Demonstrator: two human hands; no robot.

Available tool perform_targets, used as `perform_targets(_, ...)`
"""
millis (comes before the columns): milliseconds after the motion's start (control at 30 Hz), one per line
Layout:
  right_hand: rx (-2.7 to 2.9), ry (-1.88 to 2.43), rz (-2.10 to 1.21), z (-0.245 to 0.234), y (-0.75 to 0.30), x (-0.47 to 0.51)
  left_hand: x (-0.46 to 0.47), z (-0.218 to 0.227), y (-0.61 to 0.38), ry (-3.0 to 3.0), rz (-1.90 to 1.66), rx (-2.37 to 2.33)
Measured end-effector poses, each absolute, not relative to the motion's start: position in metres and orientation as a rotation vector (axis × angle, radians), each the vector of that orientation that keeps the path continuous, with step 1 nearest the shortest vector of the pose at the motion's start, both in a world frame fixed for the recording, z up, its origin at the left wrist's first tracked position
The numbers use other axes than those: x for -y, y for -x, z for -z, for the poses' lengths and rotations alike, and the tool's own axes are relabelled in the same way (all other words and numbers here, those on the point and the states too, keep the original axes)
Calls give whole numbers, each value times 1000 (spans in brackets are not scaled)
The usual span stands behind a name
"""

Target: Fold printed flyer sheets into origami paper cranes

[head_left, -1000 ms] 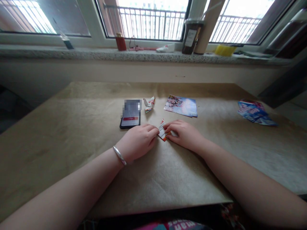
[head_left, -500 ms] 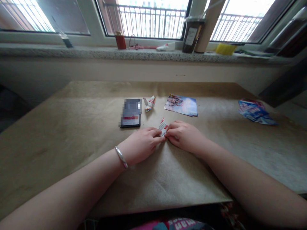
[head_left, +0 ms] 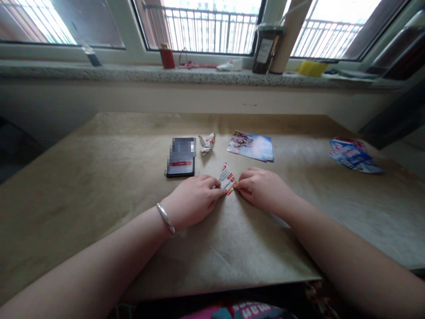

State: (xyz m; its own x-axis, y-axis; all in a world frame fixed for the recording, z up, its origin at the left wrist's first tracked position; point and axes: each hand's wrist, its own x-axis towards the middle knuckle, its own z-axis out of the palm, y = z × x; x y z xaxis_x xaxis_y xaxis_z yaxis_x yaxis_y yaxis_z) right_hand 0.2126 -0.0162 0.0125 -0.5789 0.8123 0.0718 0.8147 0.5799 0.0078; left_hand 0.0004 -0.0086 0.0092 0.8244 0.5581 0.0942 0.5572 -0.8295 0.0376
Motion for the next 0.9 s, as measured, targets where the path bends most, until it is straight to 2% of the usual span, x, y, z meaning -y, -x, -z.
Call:
perform_targets(167, 2717, 1299, 58, -11, -211, 15, 8, -11, -2, -3003, -178, -905)
perform_targets(400, 2587, 1365, -242, -6, -220, 10, 8, -14, -3, -2999, -191, -912)
perform_targets(667, 2640, 1170, 10, 4, -211, 12, 7, -13, -1, -2974, -161, -926)
perform_targets(900, 2571, 1290, -48, 5, -205, 10, 7, -12, 0, -2992, -146, -876)
